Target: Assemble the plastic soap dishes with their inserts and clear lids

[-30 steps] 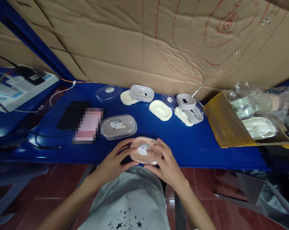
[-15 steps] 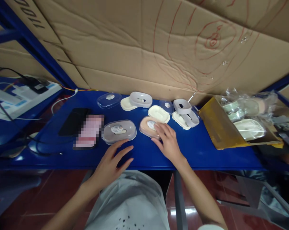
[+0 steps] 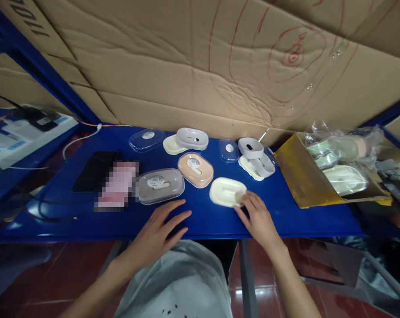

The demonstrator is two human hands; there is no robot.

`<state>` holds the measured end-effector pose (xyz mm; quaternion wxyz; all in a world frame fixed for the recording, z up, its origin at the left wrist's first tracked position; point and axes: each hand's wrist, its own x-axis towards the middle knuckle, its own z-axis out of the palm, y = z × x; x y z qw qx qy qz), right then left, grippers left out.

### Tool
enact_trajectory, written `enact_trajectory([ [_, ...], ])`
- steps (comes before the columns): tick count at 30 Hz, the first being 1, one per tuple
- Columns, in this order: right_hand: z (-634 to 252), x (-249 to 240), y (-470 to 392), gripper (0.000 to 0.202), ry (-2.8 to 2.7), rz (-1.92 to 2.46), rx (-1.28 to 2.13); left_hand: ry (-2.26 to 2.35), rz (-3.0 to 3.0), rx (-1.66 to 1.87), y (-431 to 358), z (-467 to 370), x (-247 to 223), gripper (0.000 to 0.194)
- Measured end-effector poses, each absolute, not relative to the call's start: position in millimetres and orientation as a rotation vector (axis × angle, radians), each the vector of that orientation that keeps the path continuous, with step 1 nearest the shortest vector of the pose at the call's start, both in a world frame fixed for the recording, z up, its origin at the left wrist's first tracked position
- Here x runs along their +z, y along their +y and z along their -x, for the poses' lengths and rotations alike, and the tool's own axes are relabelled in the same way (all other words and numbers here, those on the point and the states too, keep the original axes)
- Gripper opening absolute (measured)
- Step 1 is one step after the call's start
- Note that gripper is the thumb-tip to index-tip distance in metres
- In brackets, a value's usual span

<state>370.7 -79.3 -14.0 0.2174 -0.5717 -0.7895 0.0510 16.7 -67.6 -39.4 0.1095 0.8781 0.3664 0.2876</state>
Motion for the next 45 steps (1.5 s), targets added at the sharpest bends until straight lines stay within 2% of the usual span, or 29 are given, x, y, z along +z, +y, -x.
enact_trajectory([
  [2, -362.8, -8.3, -97.3, 0.019, -2.247, 1.487, 0.255, 0.973, -2.630, 0.799, -68.6, -27.1, -37.6, 0.039],
  [6, -348.4, -1.5, -64.5, 0.031, -2.215, 1.367, 0.390, 0.797, -2.723, 0.658, -70.2, -47.1, -33.8, 0.032],
  [11, -347.4, -12.8, 40.9, 0.056, -2.215, 1.656, 0.134, 0.911, -2.747, 0.676, -74.2, -35.7, -33.3, 0.023],
  [14, -350.6, -19.5, 64.1, 0.058, -2.276, 1.679, 0.068, 1.049, -2.711, 0.757, -77.2, -12.3, -35.6, 0.026],
  [18, -372.8, -21.1, 41.7, 0.053, -2.207, 1.639, -0.077, 1.154, -2.627, 0.803, -78.5, 8.3, -39.6, 0.026],
  [23, -422.8, -27.3, 3.3, 0.056, -1.943, 1.923, -0.423, 1.106, -2.599, 0.814, -72.7, 3.0, -40.5, 0.024],
  [28, -450.6, -31.2, -36.7, 0.044, -1.736, 1.935, -0.355, 1.008, -2.628, 0.805, -69.2, -12.6, -38.0, 0.022],
  [32, -418.7, -28.5, -89.5, 0.033, -1.693, 1.764, -0.232, 0.963, -2.602, 0.794, -69.4, -17.6, -40.2, 0.023],
  [35, -374.5, -26.8, -124.9, 0.028, -1.850, 1.592, -0.103, 0.980, -2.542, 0.773, -68.8, -17.1, -42.7, 0.032],
  [39, -327.7, -24.3, -136.3, 0.047, -2.114, 1.324, 0.143, 1.066, -2.423, 0.710, -68.1, -15.8, -44.9, 0.067],
  [41, -315.4, -21.9, -128.3, 0.053, -2.184, 1.213, 0.233, 1.098, -2.381, 0.710, -68.1, -15.3, -45.7, 0.077],
  [43, -308.6, -18.3, -117.9, 0.056, -2.220, 1.129, 0.275, 1.129, -2.358, 0.723, -68.5, -14.7, -46.0, 0.078],
  [45, -305.0, -14.0, -110.3, 0.058, -2.248, 1.080, 0.277, 1.148, -2.365, 0.736, -69.1, -13.7, -45.8, 0.070],
])
